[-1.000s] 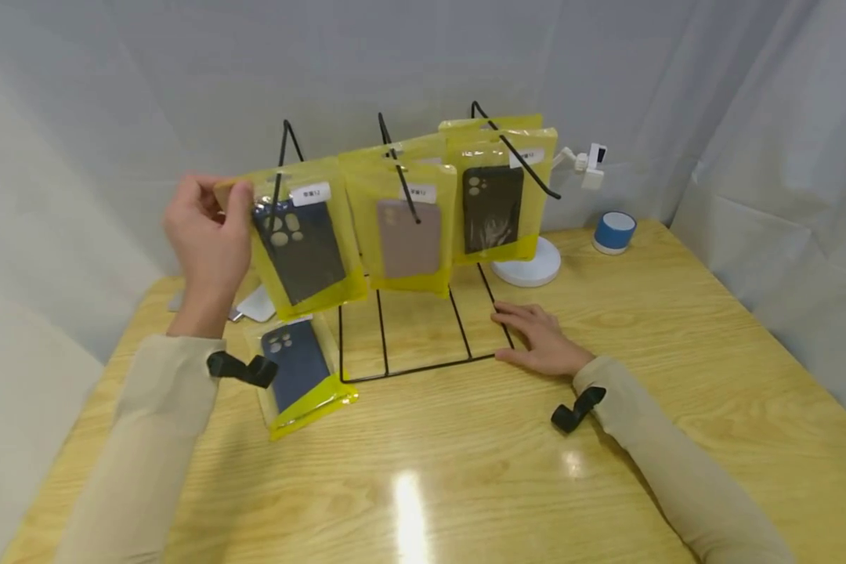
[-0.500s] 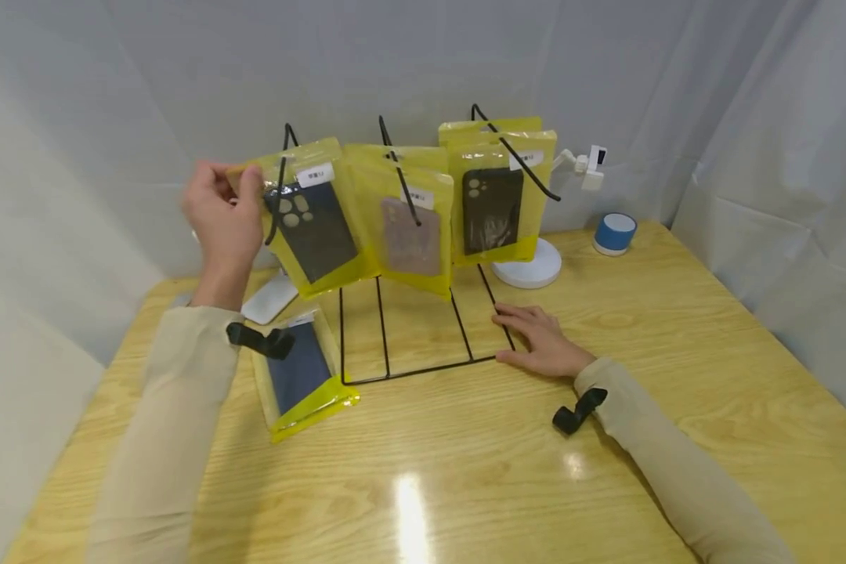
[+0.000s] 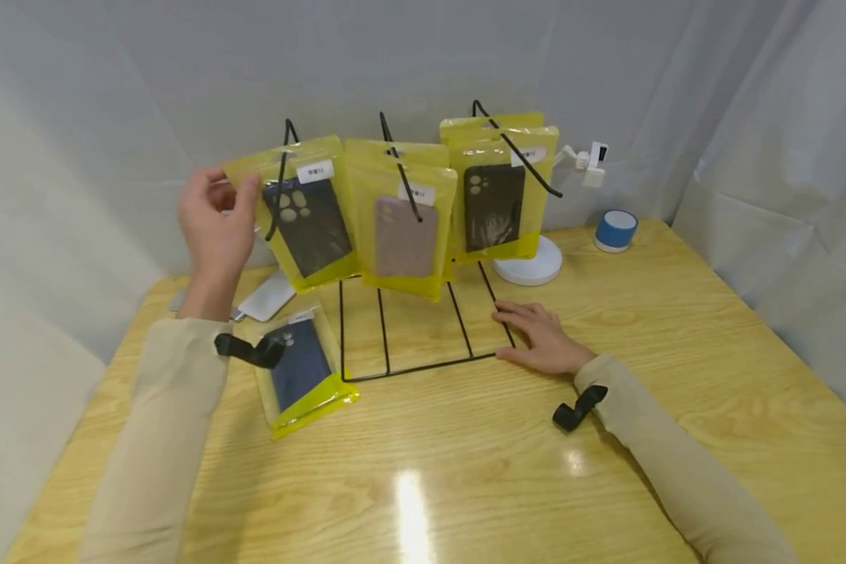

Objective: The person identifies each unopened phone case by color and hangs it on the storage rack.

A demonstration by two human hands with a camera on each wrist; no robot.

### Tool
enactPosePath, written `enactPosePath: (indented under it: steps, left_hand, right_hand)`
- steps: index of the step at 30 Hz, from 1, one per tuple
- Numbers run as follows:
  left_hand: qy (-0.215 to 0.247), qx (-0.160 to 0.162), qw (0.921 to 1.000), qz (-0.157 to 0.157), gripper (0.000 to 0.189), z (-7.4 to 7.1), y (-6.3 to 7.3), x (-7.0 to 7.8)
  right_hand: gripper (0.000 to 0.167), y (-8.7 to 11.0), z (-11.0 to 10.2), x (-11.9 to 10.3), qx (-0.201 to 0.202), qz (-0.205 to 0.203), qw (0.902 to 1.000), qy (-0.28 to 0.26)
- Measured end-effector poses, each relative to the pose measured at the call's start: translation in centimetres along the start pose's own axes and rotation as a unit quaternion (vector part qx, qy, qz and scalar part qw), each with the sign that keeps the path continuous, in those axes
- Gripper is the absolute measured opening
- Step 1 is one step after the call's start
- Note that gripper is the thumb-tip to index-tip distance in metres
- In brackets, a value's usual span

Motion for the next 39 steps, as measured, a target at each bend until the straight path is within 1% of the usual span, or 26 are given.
enactPosePath:
  steps: [4,8,10,12,17,20,23,25,27,29,32,33,35,37,39]
  left_hand:
    - [-0.026,-0.023,0.9989,-0.033,0.032,-0.3,0.6,-1.6]
    - [-0.010,-0.031,0.9990,-0.032,0.032,-0.9,1.0,-3.1]
    - [0.002,-0.028,0.9993,-0.026,0.029,-1.3,1.1,-4.0]
    - [0.003,-0.025,0.9994,-0.025,0.025,-1.7,1.3,-5.0]
    - [0.004,-0.013,0.9990,-0.043,0.009,-2.6,1.7,-7.9]
    - [-0.012,-0.002,0.9984,-0.055,0.005,-3.1,2.1,-9.5]
    - [-0.046,0.001,0.9971,-0.060,0.010,-3.5,2.3,-10.8]
    - [-0.071,-0.006,0.9959,-0.057,0.016,-3.7,2.4,-11.5]
    - [-0.108,-0.023,0.9920,-0.062,0.022,-3.7,2.4,-12.2]
    - [-0.143,-0.049,0.9864,-0.066,0.027,-3.7,2.5,-13.0]
    - [-0.189,-0.094,0.9740,-0.082,0.035,-3.7,2.5,-14.6]
    - [-0.189,-0.112,0.9715,-0.089,0.038,-3.6,2.5,-15.2]
    - [-0.182,-0.145,0.9661,-0.113,0.045,-3.4,2.6,-16.4]
    - [-0.177,-0.169,0.9603,-0.134,0.052,-3.2,2.7,-17.6]
    - [-0.177,-0.186,0.9544,-0.152,0.056,-3.1,2.7,-18.4]
  right_hand:
    - [0.067,0.0,0.1,0.1,-0.001,0.001,1.0000,-0.005]
    - [0.067,0.0,0.1,0.2,-0.001,0.000,1.0000,-0.003]
    - [0.067,0.0,0.1,0.2,-0.001,-0.001,1.0000,0.000]
    - [0.067,-0.1,0.0,0.2,0.000,-0.003,1.0000,0.000]
    - [0.068,0.1,0.0,0.3,0.000,-0.003,1.0000,-0.003]
    - [0.068,0.2,0.0,0.4,-0.001,0.000,1.0000,0.000]
    - [0.068,0.2,0.1,0.5,-0.003,-0.001,1.0000,0.001]
    - [0.068,0.0,0.1,0.4,-0.003,-0.002,1.0000,0.001]
    - [0.068,-0.1,0.0,0.4,-0.002,-0.003,1.0000,0.001]
    - [0.068,-0.3,0.0,0.3,-0.001,-0.003,1.0000,0.002]
    - [0.067,-0.4,0.0,0.3,0.001,-0.003,1.0000,0.006]
    - [0.067,-0.3,0.0,0.3,0.001,-0.002,1.0000,0.005]
    - [0.067,-0.3,0.0,0.3,0.001,0.000,1.0000,0.005]
    - [0.067,-0.1,0.1,0.3,-0.001,0.002,1.0000,0.004]
    - [0.067,-0.1,0.1,0.3,-0.001,0.003,1.0000,0.003]
Point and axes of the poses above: each hand's wrist, its own y-axis away from the middle knuckle, its own z-axis out of the palm, x = y × z, the point moved 7 cm from there along -y, towards the middle knuckle, and after that the axes turned 14 degrees about -z, right-handed, at the moved point
